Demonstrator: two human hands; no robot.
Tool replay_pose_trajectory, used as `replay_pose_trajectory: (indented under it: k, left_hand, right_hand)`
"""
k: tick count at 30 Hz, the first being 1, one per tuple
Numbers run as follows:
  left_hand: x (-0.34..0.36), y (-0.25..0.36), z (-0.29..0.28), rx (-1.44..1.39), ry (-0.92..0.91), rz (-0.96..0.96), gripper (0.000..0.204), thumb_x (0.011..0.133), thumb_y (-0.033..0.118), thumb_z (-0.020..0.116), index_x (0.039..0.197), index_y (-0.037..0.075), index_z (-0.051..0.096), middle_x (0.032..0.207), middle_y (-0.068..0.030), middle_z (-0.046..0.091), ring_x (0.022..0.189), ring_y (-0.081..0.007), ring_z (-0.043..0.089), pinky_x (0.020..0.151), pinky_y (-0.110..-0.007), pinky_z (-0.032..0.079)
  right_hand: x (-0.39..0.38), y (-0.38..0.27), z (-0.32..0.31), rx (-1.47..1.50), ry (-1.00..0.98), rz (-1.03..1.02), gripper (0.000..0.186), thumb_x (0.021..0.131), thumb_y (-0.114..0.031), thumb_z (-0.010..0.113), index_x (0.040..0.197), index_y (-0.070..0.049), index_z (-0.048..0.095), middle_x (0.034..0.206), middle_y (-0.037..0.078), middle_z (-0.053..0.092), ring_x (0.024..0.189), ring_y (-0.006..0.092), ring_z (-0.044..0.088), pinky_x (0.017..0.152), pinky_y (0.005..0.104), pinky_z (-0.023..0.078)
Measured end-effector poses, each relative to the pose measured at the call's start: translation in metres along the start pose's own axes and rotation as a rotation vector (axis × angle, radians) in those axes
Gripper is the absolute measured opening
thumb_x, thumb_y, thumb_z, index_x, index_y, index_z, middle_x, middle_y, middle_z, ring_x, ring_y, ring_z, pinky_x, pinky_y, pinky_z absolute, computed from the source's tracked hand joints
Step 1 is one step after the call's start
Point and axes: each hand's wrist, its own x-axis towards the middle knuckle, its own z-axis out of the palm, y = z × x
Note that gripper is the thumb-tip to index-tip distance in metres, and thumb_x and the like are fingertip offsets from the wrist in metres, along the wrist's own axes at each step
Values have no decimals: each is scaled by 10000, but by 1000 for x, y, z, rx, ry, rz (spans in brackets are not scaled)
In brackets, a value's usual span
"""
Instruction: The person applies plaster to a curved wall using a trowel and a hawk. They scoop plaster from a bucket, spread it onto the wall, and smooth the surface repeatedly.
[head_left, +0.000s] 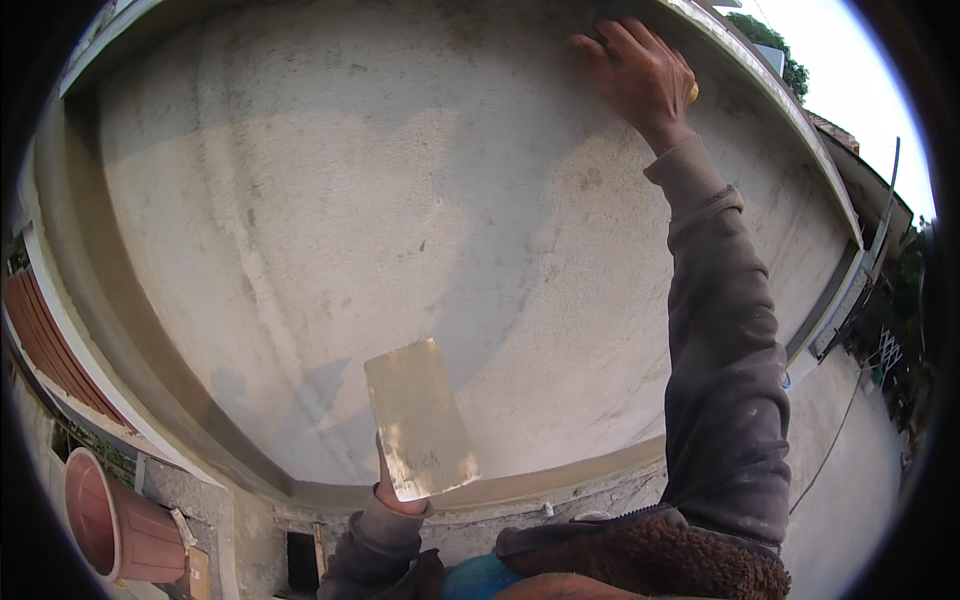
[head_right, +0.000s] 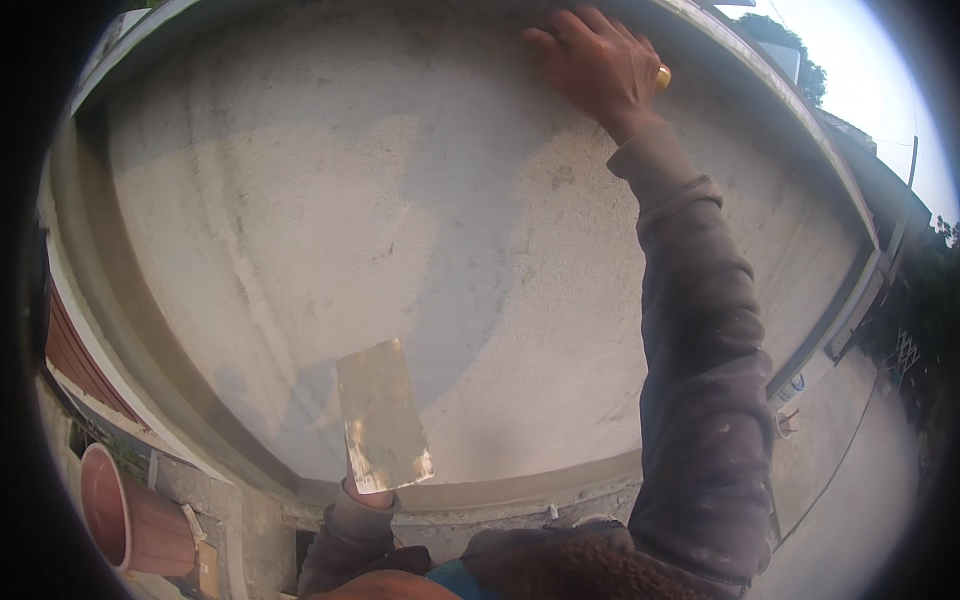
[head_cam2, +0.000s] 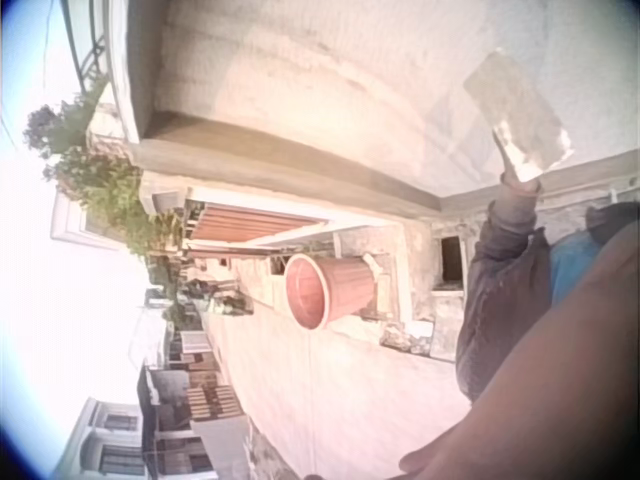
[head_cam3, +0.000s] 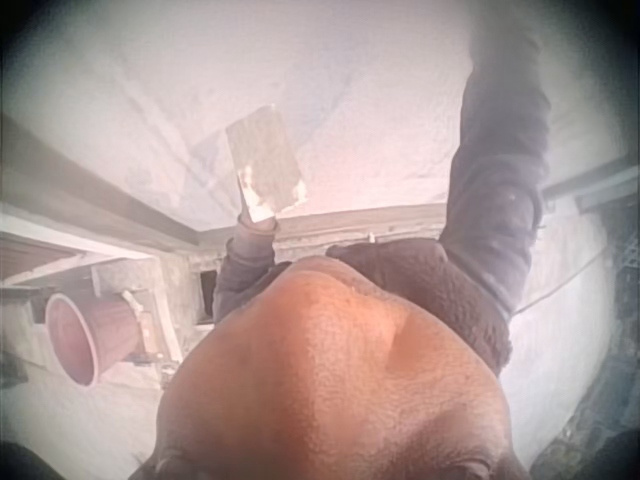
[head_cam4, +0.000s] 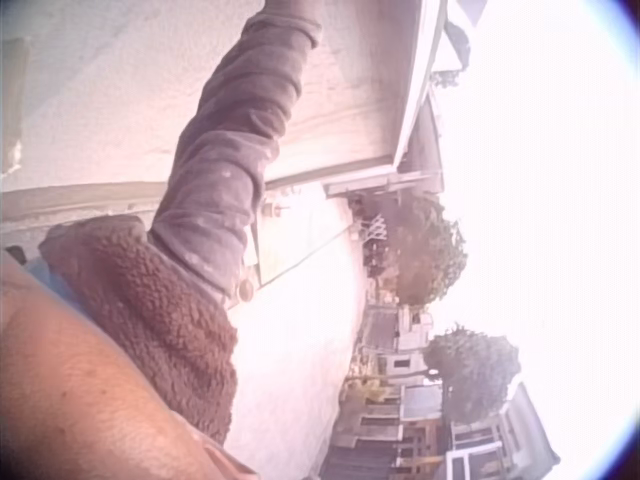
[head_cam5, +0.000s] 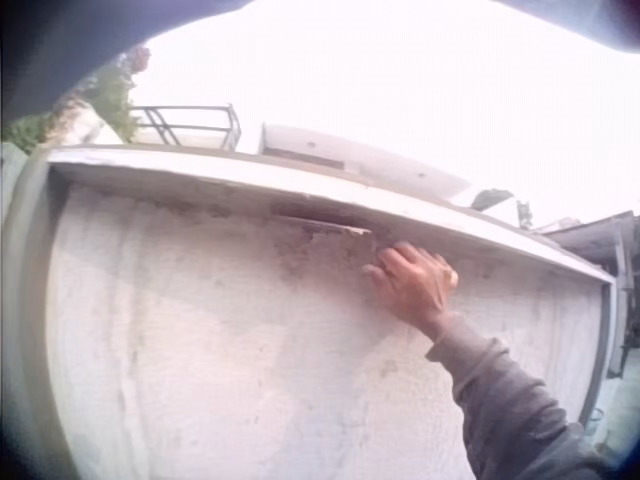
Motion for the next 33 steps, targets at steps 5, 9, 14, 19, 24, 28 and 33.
replay_pose_trajectory:
  k: [5,9,14,19,24,28,33]
  left_hand:
    - [6,-2,4,22,-45,6,451,1009,370,541,1357,84,510,1222,-96,632,1083,-279,653,905,-455,574]
    - [4,-3,9,-125,-47,-13,440,1018,358,532,1361,83,505,1232,-95,627,1087,-283,651,910,-460,571]
    - [8,-4,13,-20,-1,34,415,1027,322,525,1360,76,506,1234,-103,623,1088,-278,649,900,-441,579]
    - [10,0,16,-57,-55,25,388,1031,256,530,1366,61,502,1236,-111,618,1067,-268,652,866,-413,594]
    - [6,1,15,28,-36,67,414,1030,336,517,1346,69,511,1215,-97,628,1072,-263,659,891,-428,592]
    - [3,7,17,37,-26,52,422,1031,353,511,1349,75,514,1218,-99,628,1075,-268,658,893,-437,588]
    - [3,6,14,-93,-32,-13,414,1035,307,516,1373,69,496,1250,-106,610,1066,-268,655,868,-423,593]
  right_hand:
    - [11,4,-29,22,-2,26,263,878,-381,753,979,-139,739,830,-32,688,676,158,686,575,322,527]
    - [-1,2,-46,79,76,68,218,875,-369,751,989,-184,733,858,-47,681,698,145,678,601,314,506]
    - [-21,1,-32,50,94,3,188,867,-365,751,975,-214,725,875,-66,672,731,120,666,620,294,485]
    - [-4,-10,7,-13,58,17,211,876,-406,727,945,-207,710,835,-68,641,740,148,661,628,329,472]
    - [10,-17,-1,-8,88,53,211,880,-415,729,940,-214,713,870,-82,667,745,131,668,618,314,476]
    - [14,-22,-23,39,224,48,205,848,-387,774,922,-204,720,869,-84,692,710,102,672,572,267,488]
    - [-4,14,-38,64,314,-16,234,819,-357,807,946,-176,731,863,-65,701,682,83,663,556,243,494]
